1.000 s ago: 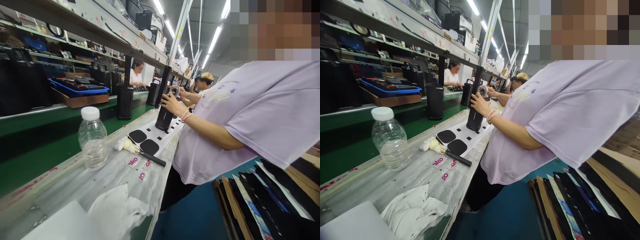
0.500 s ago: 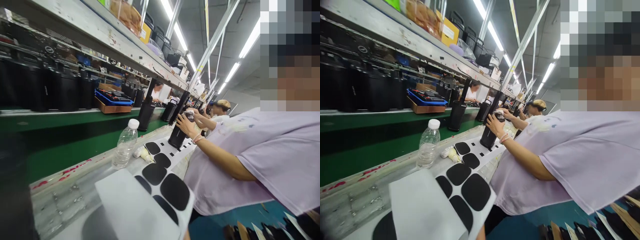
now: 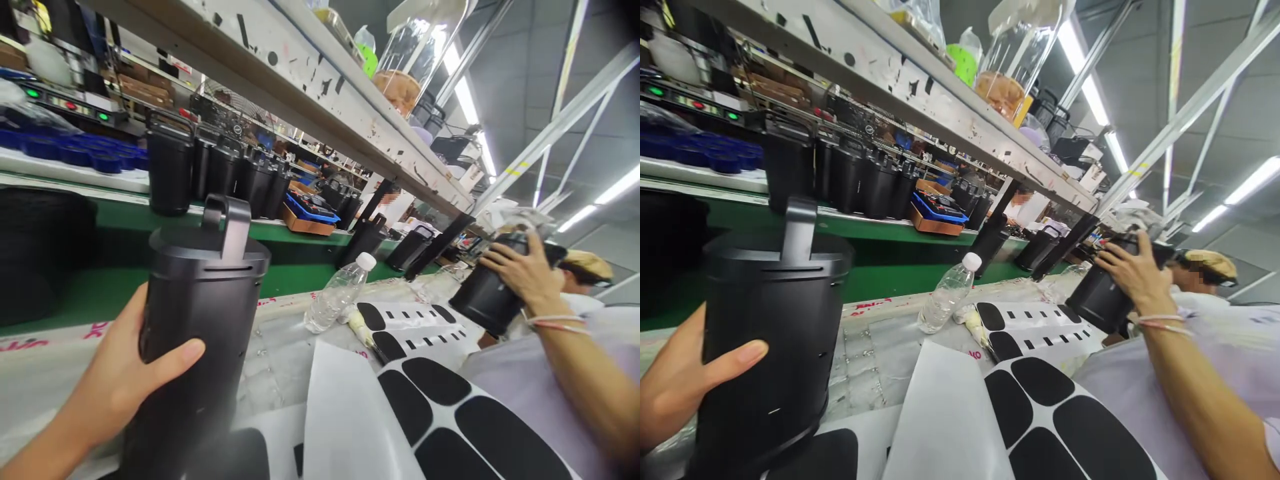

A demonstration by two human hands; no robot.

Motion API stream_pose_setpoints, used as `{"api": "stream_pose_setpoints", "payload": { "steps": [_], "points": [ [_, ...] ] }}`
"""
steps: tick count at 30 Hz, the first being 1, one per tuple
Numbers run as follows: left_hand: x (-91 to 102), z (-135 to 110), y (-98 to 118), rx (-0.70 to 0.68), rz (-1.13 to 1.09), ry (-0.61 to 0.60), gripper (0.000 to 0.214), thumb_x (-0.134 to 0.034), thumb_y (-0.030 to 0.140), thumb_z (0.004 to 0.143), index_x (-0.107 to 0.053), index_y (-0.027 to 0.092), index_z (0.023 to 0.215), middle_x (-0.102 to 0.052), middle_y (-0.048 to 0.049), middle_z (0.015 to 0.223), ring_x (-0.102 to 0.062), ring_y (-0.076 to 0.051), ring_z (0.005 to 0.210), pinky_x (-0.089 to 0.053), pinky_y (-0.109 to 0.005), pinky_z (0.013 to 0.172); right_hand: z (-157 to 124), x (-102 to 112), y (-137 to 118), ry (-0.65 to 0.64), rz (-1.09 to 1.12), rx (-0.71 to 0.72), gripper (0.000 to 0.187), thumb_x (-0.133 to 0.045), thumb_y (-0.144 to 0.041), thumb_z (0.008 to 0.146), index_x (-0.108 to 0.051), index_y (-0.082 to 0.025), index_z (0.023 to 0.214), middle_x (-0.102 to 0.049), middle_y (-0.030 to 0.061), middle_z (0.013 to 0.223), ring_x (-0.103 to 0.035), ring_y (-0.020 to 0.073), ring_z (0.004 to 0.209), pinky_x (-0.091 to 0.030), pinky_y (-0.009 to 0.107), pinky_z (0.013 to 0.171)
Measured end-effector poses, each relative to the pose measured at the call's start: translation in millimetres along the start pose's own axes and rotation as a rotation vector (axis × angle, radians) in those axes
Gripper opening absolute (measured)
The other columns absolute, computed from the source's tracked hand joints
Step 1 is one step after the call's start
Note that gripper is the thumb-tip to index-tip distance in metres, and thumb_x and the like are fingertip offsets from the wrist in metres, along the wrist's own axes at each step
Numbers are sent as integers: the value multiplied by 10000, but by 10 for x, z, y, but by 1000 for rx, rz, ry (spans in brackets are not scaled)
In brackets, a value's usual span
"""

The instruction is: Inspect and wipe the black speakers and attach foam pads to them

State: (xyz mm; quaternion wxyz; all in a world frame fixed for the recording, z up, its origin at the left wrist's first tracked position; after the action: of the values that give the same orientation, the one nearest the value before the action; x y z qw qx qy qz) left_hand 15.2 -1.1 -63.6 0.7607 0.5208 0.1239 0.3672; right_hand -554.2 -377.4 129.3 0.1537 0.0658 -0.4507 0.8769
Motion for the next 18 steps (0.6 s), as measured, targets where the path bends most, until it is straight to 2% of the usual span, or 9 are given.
{"api": "stream_pose_setpoints", "payload": {
  "steps": [3,5,6,7,8,10,13,16,18],
  "points": [
    [-20,8,61,1,-30,-22,605,-707,670,637,-571,296,1093,-640,-15,908,-627,-215,766,-601,-288,712,157,188,-270,37,111,-135,682,57,-171,900,-103,-216,1561,-513,294,1298,-699,202,949,-466,459,792],
    [-17,12,84,53,-28,-8,653,-712,689,595,-561,276,1077,-642,-32,922,-626,-235,787,-602,-318,732,160,234,-387,32,139,-194,730,81,-248,906,-344,-258,1500,-545,252,1262,-692,212,941,-446,477,778],
    [-16,11,95,86,-21,0,697,-714,705,563,-557,261,1077,-642,-43,912,-618,-244,772,-601,-344,742,141,240,-429,30,141,-217,791,91,-298,893,-509,-228,1405,-546,249,1253,-687,219,944,-441,481,772],
    [-18,9,105,120,-22,4,747,-717,716,529,-553,246,1086,-640,-56,907,-611,-254,765,-599,-373,758,114,235,-466,29,138,-232,849,86,-347,871,-656,-169,1244,-534,259,1251,-682,222,951,-438,476,773],
    [-23,6,118,147,-35,6,789,-719,725,502,-550,232,1095,-636,-64,896,-604,-260,757,-595,-397,776,83,220,-501,27,131,-244,879,72,-374,844,-739,-97,1037,-518,274,1253,-676,224,960,-437,464,776],
    [-50,1,147,169,-66,-10,833,-725,725,488,-541,213,1120,-636,-75,918,-605,-270,788,-579,-423,825,16,168,-570,10,107,-250,869,82,-359,776,-708,-5,701,-496,287,1256,-661,213,979,-435,430,768],
    [-89,-10,160,190,-77,-44,863,-725,703,514,-511,203,1184,-633,-95,1051,-612,-299,935,-556,-434,879,-64,82,-684,-36,36,-198,793,113,-332,698,-573,35,547,-478,294,1270,-638,184,1004,-429,390,754],
    [-94,-24,169,181,-36,-55,889,-712,700,512,-490,196,1209,-611,-105,1109,-590,-314,998,-538,-457,907,-90,48,-768,-64,-147,-77,784,134,-282,677,-580,40,652,-526,308,1221,-642,138,1003,-440,341,741],
    [-88,-36,179,174,-17,-51,884,-718,694,500,-492,194,1194,-606,-106,1096,-585,-318,977,-526,-484,916,-74,93,-828,37,-388,58,859,157,-212,682,-628,66,891,-643,239,1041,-664,65,881,-440,273,686]
  ]
}}
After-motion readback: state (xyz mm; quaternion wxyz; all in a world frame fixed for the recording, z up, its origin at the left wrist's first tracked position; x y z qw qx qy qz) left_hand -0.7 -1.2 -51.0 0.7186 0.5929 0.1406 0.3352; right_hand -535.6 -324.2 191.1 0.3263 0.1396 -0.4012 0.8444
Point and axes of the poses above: each hand's wrist, its own z-axis towards the middle knuckle, its own x-axis out of the back of the hand, y = z × x, the point moved 5 cm from there along z, towards the middle knuckle
